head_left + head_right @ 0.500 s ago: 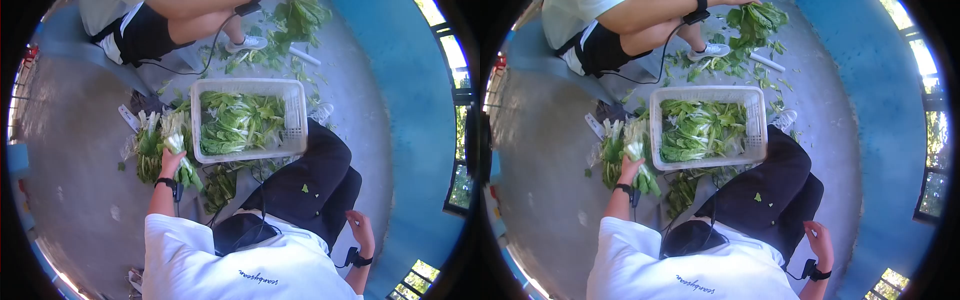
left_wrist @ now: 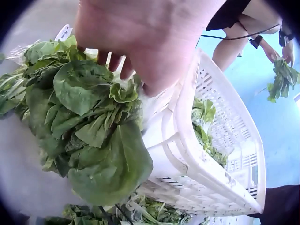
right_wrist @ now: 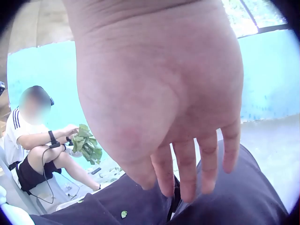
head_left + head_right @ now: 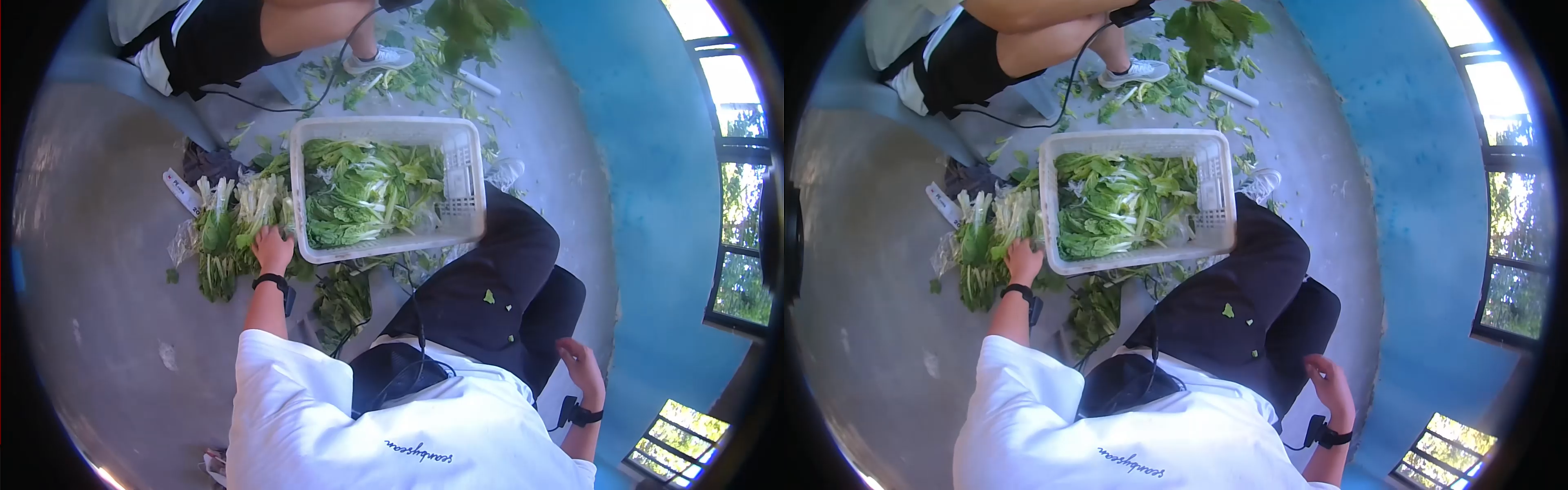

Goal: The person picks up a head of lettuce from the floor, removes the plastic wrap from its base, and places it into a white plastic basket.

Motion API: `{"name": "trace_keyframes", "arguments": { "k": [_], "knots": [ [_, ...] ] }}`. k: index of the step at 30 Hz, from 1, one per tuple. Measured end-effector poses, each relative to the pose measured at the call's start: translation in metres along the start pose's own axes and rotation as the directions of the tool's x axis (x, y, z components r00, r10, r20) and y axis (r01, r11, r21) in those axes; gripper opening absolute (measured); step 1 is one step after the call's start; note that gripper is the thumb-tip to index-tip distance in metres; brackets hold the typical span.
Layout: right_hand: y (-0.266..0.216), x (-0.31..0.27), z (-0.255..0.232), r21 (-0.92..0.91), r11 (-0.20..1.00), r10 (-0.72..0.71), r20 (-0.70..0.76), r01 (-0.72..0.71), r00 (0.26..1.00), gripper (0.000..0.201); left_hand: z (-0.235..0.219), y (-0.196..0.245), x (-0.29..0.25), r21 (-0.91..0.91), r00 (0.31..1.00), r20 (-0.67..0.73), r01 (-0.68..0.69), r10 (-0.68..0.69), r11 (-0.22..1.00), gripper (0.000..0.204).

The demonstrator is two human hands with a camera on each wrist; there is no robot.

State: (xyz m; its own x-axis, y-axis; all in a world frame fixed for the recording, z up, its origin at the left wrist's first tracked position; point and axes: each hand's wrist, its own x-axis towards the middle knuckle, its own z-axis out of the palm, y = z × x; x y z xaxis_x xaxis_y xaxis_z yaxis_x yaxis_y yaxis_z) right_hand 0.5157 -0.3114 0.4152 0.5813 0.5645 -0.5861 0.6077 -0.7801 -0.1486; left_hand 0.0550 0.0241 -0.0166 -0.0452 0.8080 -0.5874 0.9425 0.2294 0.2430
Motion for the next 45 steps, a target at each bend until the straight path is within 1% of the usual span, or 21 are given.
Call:
{"name": "trace_keyframes", "arguments": {
  "k": [2,3,4,7,8,11,14,16,17,18,20,21,25,28,31,34,37,40,41,44,45],
  "knots": [
    [-0.004,0.007,0.0,0.005,1.0,-0.018,-0.01,0.018,1.0,0.021,0.004,-0.005,0.001,-0.076,0.986,-0.167,-0.003,-0.01,0.997,0.054],
    [-0.006,0.011,0.0,0.009,0.999,-0.033,-0.008,0.033,0.999,0.021,-0.008,-0.001,-0.007,-0.145,0.968,-0.251,-0.044,0.006,0.988,0.05],
    [-0.009,0.016,-0.001,0.013,0.999,-0.047,-0.005,0.047,0.999,0.02,0.01,-0.016,0.009,-0.153,0.938,-0.345,-0.08,0.023,0.985,0.044],
    [0.002,0.032,-0.003,0.025,0.999,-0.049,0.033,0.048,0.998,0.019,-0.016,0.014,0.01,-0.235,0.887,-0.462,-0.146,0.021,0.961,0.038],
    [0.009,0.038,-0.005,0.025,0.999,-0.045,0.052,0.043,0.998,0.019,-0.022,0.03,0.009,-0.211,0.864,-0.501,-0.178,0.05,0.961,0.038],
    [0.031,0.065,-0.002,0.19,0.981,-0.044,0.039,0.036,0.998,0.019,-0.041,0.083,0.001,-0.112,0.785,-0.598,-0.28,0.161,0.953,0.041],
    [0.047,0.094,-0.01,0.239,0.97,0.013,0.099,-0.036,0.995,0.018,-0.037,0.147,-0.009,-0.032,0.751,-0.525,-0.488,0.401,0.872,0.042],
    [0.055,0.116,-0.019,0.224,0.973,0.036,0.111,-0.06,0.993,0.018,-0.017,0.179,-0.01,-0.026,0.813,-0.284,-0.537,0.508,0.843,0.044],
    [0.059,0.128,-0.024,0.215,0.974,0.048,0.117,-0.072,0.992,0.018,-0.004,0.189,-0.007,0.01,0.822,-0.117,-0.561,0.558,0.828,0.045],
    [0.058,0.14,-0.031,0.175,0.983,0.041,0.115,-0.061,0.993,0.018,0.007,0.197,-0.004,0.041,0.81,0.055,-0.586,0.584,0.809,0.046],
    [0.058,0.163,-0.049,0.093,0.995,0.027,0.114,-0.038,0.993,0.02,0.018,0.213,-0.006,0.159,0.819,0.2,-0.569,0.538,0.807,0.047],
    [0.061,0.172,-0.052,0.154,0.988,0.01,0.099,-0.026,0.995,0.021,0.024,0.22,-0.005,0.217,0.819,0.272,-0.563,0.505,0.797,0.048],
    [0.077,0.214,-0.068,0.316,0.948,-0.027,0.173,-0.03,0.985,0.026,0.043,0.24,0.026,0.268,0.837,0.369,-0.512,0.404,0.816,0.051],
    [0.085,0.237,-0.084,0.415,0.88,0.088,0.335,-0.231,0.938,0.029,0.052,0.264,0.038,0.282,0.845,0.347,-0.508,0.407,0.814,0.047],
    [0.097,0.255,-0.086,0.451,0.857,0.076,0.368,-0.25,0.926,0.035,0.065,0.299,0.045,0.448,0.761,0.381,-0.648,0.525,0.616,0.039],
    [0.106,0.269,-0.089,0.502,0.819,0.06,0.408,-0.279,0.911,0.037,0.08,0.329,0.064,0.542,0.599,0.578,-0.79,0.554,0.288,0.034],
    [0.114,0.28,-0.095,0.535,0.791,0.046,0.434,-0.299,0.9,0.037,0.092,0.359,0.07,0.669,0.583,0.687,-0.74,0.435,-0.066,0.04],
    [0.121,0.291,-0.094,0.596,0.751,-0.003,0.434,-0.285,0.901,0.037,0.095,0.376,0.083,0.727,0.641,0.667,-0.672,0.38,-0.142,0.045],
    [0.123,0.293,-0.094,0.623,0.733,-0.025,0.428,-0.275,0.903,0.037,0.096,0.373,0.083,0.744,0.62,0.649,-0.637,0.441,-0.2,0.047],
    [0.125,0.293,-0.097,0.64,0.695,-0.037,0.489,-0.33,0.872,0.032,0.094,0.355,0.086,0.739,0.615,0.629,-0.663,0.476,-0.119,0.043],
    [0.127,0.293,-0.097,0.632,0.692,-0.022,0.503,-0.35,0.864,0.032,0.093,0.355,0.083,0.729,0.619,0.64,-0.677,0.455,-0.105,0.041]
  ]
}}
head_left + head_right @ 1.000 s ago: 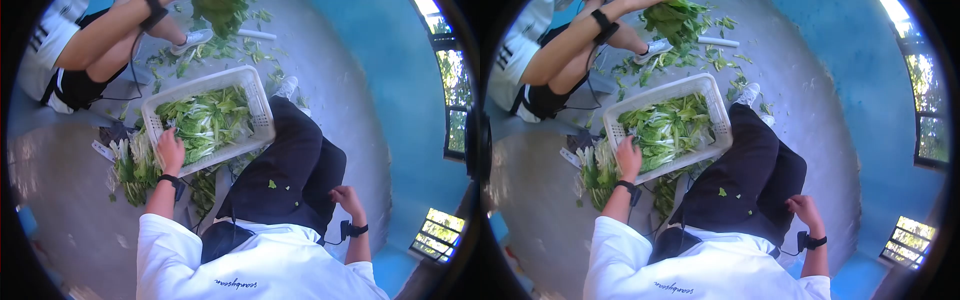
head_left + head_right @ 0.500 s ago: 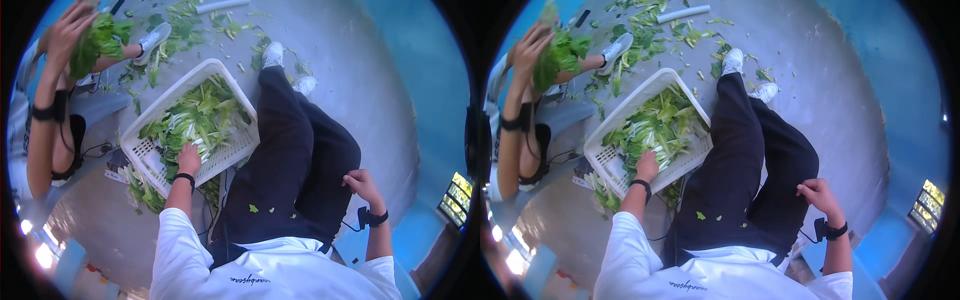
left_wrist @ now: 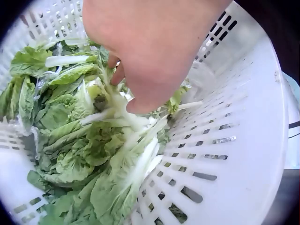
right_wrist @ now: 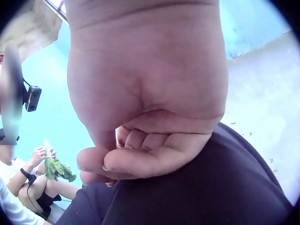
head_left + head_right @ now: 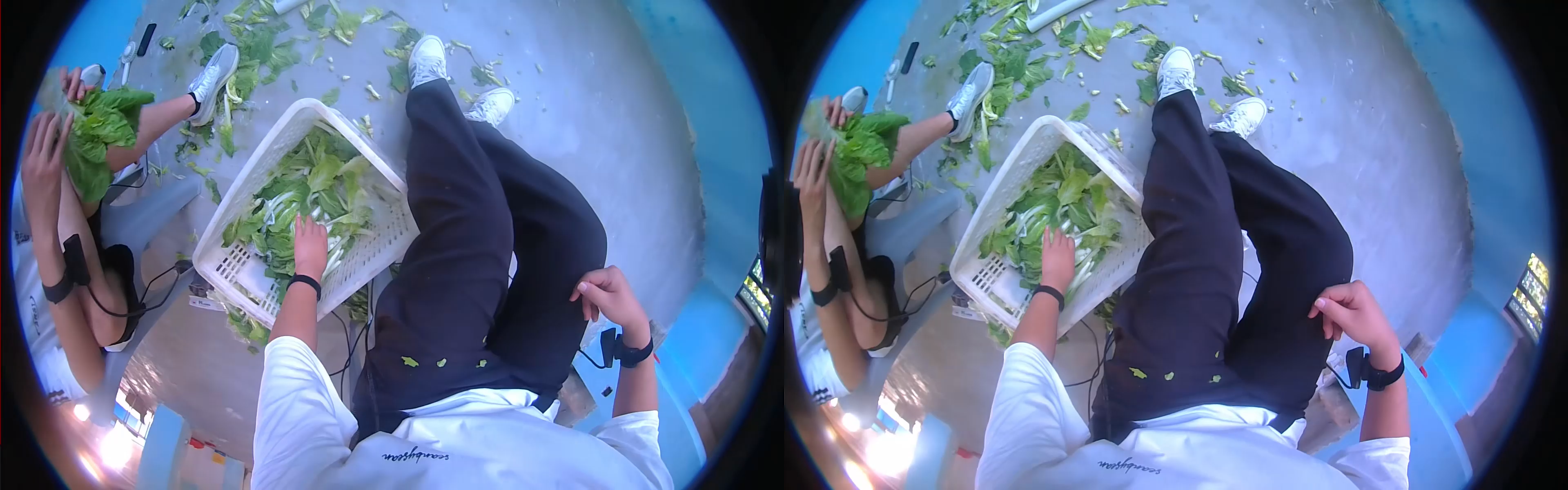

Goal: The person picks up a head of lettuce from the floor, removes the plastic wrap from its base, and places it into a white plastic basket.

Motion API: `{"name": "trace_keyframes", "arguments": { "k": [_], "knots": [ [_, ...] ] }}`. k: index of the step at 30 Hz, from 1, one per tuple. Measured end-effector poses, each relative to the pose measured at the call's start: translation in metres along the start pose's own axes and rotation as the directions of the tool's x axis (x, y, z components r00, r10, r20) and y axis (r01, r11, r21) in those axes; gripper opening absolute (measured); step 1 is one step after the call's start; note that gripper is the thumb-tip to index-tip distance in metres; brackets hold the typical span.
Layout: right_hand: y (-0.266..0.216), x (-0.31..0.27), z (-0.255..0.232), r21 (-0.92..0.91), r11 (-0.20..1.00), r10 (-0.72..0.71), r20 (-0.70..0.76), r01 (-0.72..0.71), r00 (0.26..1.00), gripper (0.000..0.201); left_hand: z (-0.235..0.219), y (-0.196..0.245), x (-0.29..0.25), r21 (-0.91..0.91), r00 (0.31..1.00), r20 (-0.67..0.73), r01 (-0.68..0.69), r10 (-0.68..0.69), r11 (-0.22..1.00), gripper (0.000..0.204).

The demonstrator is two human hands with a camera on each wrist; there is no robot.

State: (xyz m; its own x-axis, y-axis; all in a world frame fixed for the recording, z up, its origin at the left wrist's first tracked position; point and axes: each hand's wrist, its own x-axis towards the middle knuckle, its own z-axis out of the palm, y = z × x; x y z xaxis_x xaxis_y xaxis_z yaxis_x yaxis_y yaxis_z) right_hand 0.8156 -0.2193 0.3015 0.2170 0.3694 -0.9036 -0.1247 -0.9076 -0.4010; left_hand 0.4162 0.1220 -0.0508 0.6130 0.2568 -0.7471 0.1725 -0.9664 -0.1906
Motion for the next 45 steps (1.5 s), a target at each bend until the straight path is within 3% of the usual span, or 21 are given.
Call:
{"name": "trace_keyframes", "arguments": {
  "k": [2,5,8,11,12,15,22,25,28,31,32,35,36,39,40,43,45],
  "knots": [
    [0.003,0.0,0.0,0.009,0.999,0.043,0.001,-0.043,0.999,0.032,0.0,0.0,-0.004,-0.04,0.999,0.044,-0.016,0.018,0.999,0.036],
    [0.009,-0.001,0.01,0.039,0.999,0.038,-0.01,-0.038,0.999,0.032,0.003,-0.005,-0.005,-0.145,0.978,0.205,0.077,-0.047,0.986,0.03],
    [0.014,0.0,0.018,0.028,0.999,-0.015,-0.045,0.016,0.999,0.036,0.022,-0.015,-0.004,-0.101,0.996,0.016,0.094,-0.093,0.99,0.029],
    [0.019,-0.002,0.009,0.049,0.998,-0.033,-0.048,0.036,0.998,0.035,0.006,-0.022,-0.008,0.029,0.978,-0.21,0.013,-0.007,0.999,0.028],
    [0.008,-0.005,0.012,0.024,0.999,-0.021,-0.065,0.022,0.998,0.034,0.01,-0.024,0.0,0.039,0.94,-0.328,-0.085,0.093,0.996,0.027],
    [0.014,-0.008,0.011,0.072,0.997,0.002,-0.031,0.0,1.0,0.034,0.013,-0.021,-0.015,-0.04,0.995,-0.103,0.006,-0.01,0.999,0.024],
    [0.006,-0.003,0.009,0.09,0.996,-0.001,-0.044,0.005,0.999,0.032,0.006,-0.042,0.011,-0.101,0.991,0.003,0.13,-0.13,0.986,0.017],
    [0.003,0.001,0.012,0.086,0.996,0.005,-0.034,-0.002,0.999,0.032,0.001,-0.051,-0.009,-0.142,0.947,-0.314,0.023,-0.067,0.99,0.017],
    [0.004,0.002,0.013,0.08,0.997,-0.01,-0.017,0.012,1.0,0.032,-0.011,-0.058,-0.041,-0.186,0.94,-0.341,-0.052,-0.015,0.981,0.017],
    [0.001,0.002,0.009,0.078,0.997,-0.018,0.011,0.017,1.0,0.032,-0.005,-0.049,-0.062,-0.503,0.984,-0.174,-0.044,-0.051,0.863,0.016],
    [0.002,0.002,0.008,0.083,0.996,-0.018,0.012,0.017,1.0,0.032,0.0,-0.043,-0.065,-0.543,0.976,-0.207,-0.06,-0.063,0.838,0.015],
    [0.002,0.004,0.006,0.103,0.995,-0.015,0.02,0.012,1.0,0.032,0.014,-0.02,-0.065,-0.752,0.98,-0.01,0.122,-0.197,0.648,0.014],
    [0.002,0.002,0.006,0.111,0.994,-0.005,0.024,0.002,1.0,0.032,0.02,-0.017,-0.06,-0.741,0.979,-0.091,0.055,-0.181,0.669,0.015],
    [0.005,0.004,0.005,0.131,0.991,0.013,0.032,-0.017,0.999,0.031,0.031,-0.01,-0.038,-0.705,0.961,-0.032,0.173,-0.274,0.687,0.022],
    [0.006,0.005,0.004,0.137,0.99,0.018,0.034,-0.022,0.999,0.031,0.03,-0.01,-0.029,-0.703,0.961,-0.014,0.188,-0.277,0.686,0.039],
    [0.006,0.01,-0.003,0.145,0.989,0.011,0.068,-0.021,0.998,0.031,0.032,-0.004,-0.007,-0.573,0.976,-0.029,0.159,-0.214,0.804,0.049],
    [0.004,0.014,-0.008,0.133,0.991,-0.001,0.102,-0.012,0.995,0.034,0.032,0.004,-0.001,-0.51,0.961,-0.01,0.234,-0.277,0.828,0.05]
  ]
}}
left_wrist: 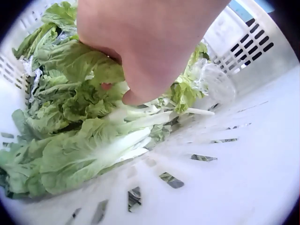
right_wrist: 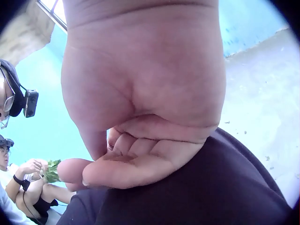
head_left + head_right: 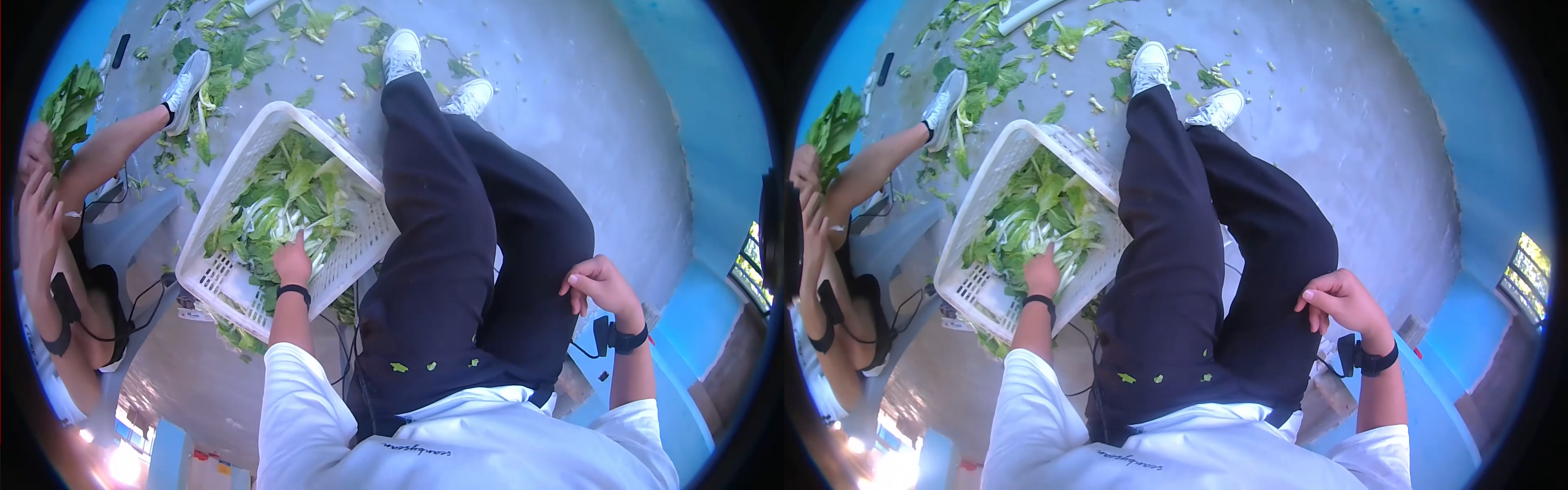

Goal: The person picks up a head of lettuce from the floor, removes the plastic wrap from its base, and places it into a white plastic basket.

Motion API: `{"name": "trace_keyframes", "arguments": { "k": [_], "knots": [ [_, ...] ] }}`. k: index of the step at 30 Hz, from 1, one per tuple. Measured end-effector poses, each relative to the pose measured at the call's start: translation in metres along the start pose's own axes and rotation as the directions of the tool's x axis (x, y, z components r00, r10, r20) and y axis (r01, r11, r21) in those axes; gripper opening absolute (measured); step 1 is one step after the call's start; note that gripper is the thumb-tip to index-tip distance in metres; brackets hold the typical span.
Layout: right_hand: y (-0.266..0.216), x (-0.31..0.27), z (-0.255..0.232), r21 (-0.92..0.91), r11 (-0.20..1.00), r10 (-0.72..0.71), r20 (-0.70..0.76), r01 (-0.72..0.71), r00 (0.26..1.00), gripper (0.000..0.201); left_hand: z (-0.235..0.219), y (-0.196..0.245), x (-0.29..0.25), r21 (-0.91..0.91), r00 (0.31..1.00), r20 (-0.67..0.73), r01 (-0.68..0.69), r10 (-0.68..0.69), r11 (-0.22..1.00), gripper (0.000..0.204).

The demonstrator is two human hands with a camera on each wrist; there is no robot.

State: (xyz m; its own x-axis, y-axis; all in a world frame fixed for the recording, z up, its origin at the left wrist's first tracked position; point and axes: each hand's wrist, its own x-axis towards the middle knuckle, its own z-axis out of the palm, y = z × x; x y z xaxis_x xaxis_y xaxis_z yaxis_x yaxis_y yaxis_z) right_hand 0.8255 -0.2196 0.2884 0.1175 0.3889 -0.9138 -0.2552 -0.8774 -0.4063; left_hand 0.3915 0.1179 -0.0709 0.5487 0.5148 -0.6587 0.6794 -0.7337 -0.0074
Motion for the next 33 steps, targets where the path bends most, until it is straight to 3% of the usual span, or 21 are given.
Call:
{"name": "trace_keyframes", "arguments": {
  "k": [2,8,11,14,17,21,24,25,27,30,33],
  "knots": [
    [-0.004,0.002,-0.005,-0.009,1.0,0.002,0.034,-0.001,0.999,0.035,0.003,0.01,0.001,0.032,0.996,-0.028,0.083,-0.082,0.996,0.043],
    [-0.011,0.013,-0.011,-0.007,1.0,-0.006,0.081,0.006,0.997,0.036,0.015,0.001,0.011,0.036,0.973,-0.226,0.048,-0.038,0.998,0.021],
    [-0.007,0.009,-0.009,0.001,1.0,-0.004,0.077,0.004,0.997,0.034,-0.019,0.002,-0.006,-0.077,0.973,-0.225,0.033,-0.05,0.996,0.022],
    [-0.005,-0.003,-0.004,0.027,1.0,0.006,0.061,-0.007,0.998,0.031,-0.024,-0.007,-0.022,-0.236,0.977,-0.204,0.017,-0.066,0.972,0.024],
    [-0.002,-0.008,0.0,0.019,0.999,-0.04,0.036,0.039,0.999,0.031,-0.046,-0.01,-0.034,-0.452,0.983,-0.112,0.077,-0.142,0.888,0.023],
    [0.012,-0.019,0.012,0.019,0.993,-0.116,-0.016,0.116,0.993,0.031,-0.101,-0.013,-0.074,-0.687,0.994,-0.057,0.028,-0.093,0.726,0.027],
    [0.024,-0.031,0.023,0.01,0.986,-0.166,-0.112,0.168,0.98,0.031,-0.099,-0.024,-0.096,-0.679,0.917,-0.379,-0.182,-0.127,0.711,0.035],
    [0.03,-0.036,0.028,0.005,0.983,-0.182,-0.149,0.185,0.972,0.031,-0.1,-0.029,-0.101,-0.67,0.903,-0.412,-0.212,-0.119,0.711,0.037],
    [0.041,-0.048,0.04,-0.016,0.976,-0.216,-0.213,0.218,0.953,0.03,-0.106,-0.038,-0.115,-0.651,0.873,-0.475,-0.267,-0.108,0.711,0.041],
    [0.059,-0.064,0.056,-0.061,0.961,-0.277,-0.271,0.271,0.922,0.029,-0.113,-0.045,-0.145,-0.576,0.853,-0.509,-0.236,-0.118,0.783,0.041],
    [0.076,-0.077,0.072,-0.09,0.933,-0.358,-0.288,0.347,0.888,0.027,-0.108,-0.062,-0.167,-0.602,0.886,-0.449,-0.202,-0.118,0.773,0.042]
  ]
}}
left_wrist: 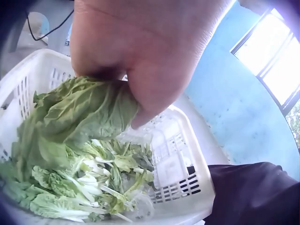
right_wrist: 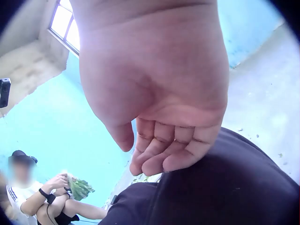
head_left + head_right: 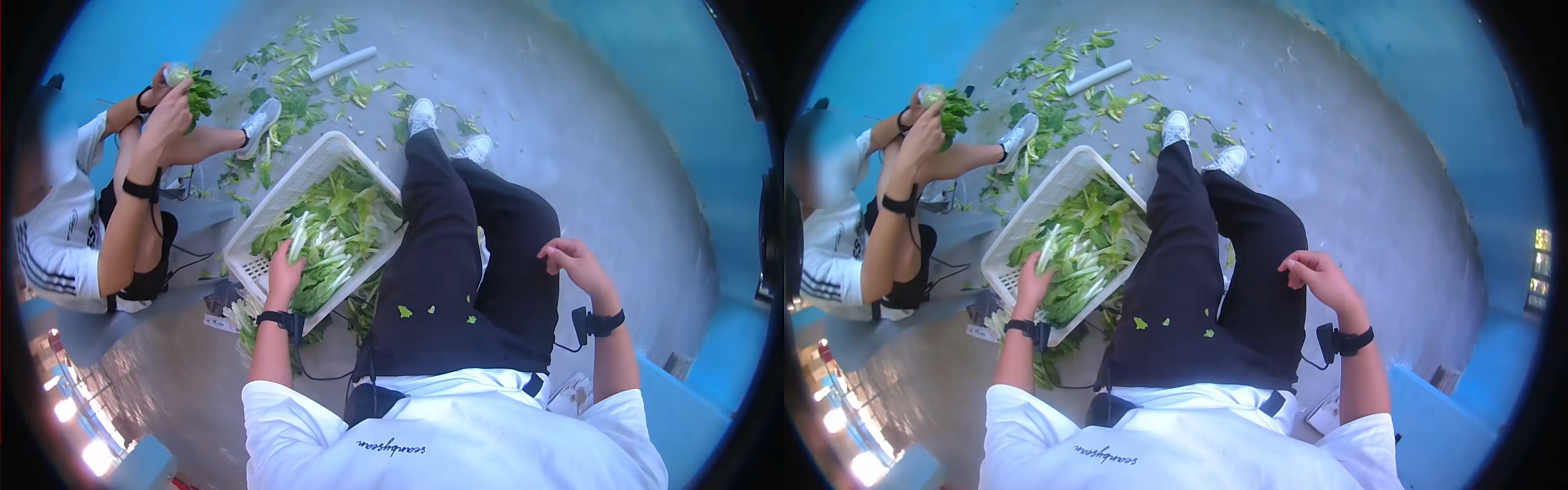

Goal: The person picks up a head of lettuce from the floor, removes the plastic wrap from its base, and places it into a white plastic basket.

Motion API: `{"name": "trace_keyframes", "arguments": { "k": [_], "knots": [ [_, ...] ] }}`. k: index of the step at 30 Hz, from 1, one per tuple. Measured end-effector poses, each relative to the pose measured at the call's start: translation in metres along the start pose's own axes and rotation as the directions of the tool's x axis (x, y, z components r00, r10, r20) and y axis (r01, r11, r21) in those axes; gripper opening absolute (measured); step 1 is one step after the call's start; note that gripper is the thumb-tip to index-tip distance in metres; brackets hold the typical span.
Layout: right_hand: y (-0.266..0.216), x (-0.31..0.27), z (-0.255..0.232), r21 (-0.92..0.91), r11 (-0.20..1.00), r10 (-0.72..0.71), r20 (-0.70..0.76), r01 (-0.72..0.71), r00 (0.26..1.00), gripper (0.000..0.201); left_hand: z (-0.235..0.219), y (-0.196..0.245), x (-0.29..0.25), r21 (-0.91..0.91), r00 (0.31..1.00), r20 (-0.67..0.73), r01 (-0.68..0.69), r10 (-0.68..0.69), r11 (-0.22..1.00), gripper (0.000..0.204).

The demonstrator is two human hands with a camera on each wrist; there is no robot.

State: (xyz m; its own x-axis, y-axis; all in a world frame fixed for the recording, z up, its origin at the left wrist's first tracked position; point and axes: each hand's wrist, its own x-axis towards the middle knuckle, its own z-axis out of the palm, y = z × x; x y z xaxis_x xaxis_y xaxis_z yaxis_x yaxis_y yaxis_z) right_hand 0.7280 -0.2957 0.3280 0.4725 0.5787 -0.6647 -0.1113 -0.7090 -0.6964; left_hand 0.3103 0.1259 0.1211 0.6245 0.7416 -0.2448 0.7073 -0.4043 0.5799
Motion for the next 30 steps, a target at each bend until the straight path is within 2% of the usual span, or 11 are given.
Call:
{"name": "trace_keyframes", "arguments": {
  "k": [3,4,5,7,10,13,17,19,23,26,30],
  "knots": [
    [0.002,-0.017,0.005,-0.025,0.998,-0.063,-0.01,0.062,0.998,0.026,-0.004,-0.018,-0.01,0.021,0.99,0.027,0.139,-0.139,0.99,0.043],
    [0.001,-0.021,0.005,-0.032,0.996,-0.079,-0.017,0.078,0.997,0.027,-0.002,-0.021,-0.012,0.035,0.999,-0.021,0.045,-0.045,0.998,0.038],
    [-0.001,-0.023,0.004,-0.039,0.995,-0.095,-0.025,0.094,0.995,0.027,0.001,-0.023,-0.016,-0.115,0.99,0.029,0.139,-0.136,0.984,0.035],
    [-0.016,-0.034,0.011,-0.087,0.989,-0.118,-0.023,0.116,0.993,0.025,-0.012,0.03,-0.026,-0.377,0.946,0.188,0.319,-0.266,0.869,0.028],
    [-0.054,-0.043,0.031,-0.08,0.979,-0.182,0.076,0.188,0.98,0.022,-0.04,0.125,-0.044,-0.63,0.939,0.34,0.27,-0.054,0.728,0.02],
    [-0.078,-0.043,0.058,-0.102,0.928,-0.335,0.192,0.359,0.922,0.018,-0.059,0.223,-0.066,-0.689,0.889,0.451,0.289,0.08,0.665,0.018],
    [-0.123,-0.047,0.112,0.099,0.884,-0.466,0.118,0.456,0.877,0.019,-0.065,0.307,-0.091,-0.694,0.838,0.476,0.171,0.268,0.699,0.02],
    [-0.131,-0.042,0.123,0.083,0.863,-0.505,0.099,0.499,0.857,0.02,-0.066,0.331,-0.096,-0.65,0.836,0.423,0.011,0.35,0.76,0.022],
    [-0.124,-0.036,0.114,0.097,0.889,-0.448,-0.013,0.447,0.894,0.016,-0.06,0.352,-0.094,-0.688,0.794,0.519,0.167,0.318,0.706,0.028],
    [-0.117,-0.029,0.106,0.236,0.885,-0.418,0.022,0.402,0.908,0.014,-0.05,0.344,-0.089,-0.753,0.724,0.567,0.262,0.394,0.603,0.03],
    [-0.113,-0.02,0.104,0.34,0.865,-0.396,0.009,0.369,0.918,0.011,-0.04,0.337,-0.083,-0.807,0.701,0.572,0.385,0.426,0.449,0.029]
  ]
}}
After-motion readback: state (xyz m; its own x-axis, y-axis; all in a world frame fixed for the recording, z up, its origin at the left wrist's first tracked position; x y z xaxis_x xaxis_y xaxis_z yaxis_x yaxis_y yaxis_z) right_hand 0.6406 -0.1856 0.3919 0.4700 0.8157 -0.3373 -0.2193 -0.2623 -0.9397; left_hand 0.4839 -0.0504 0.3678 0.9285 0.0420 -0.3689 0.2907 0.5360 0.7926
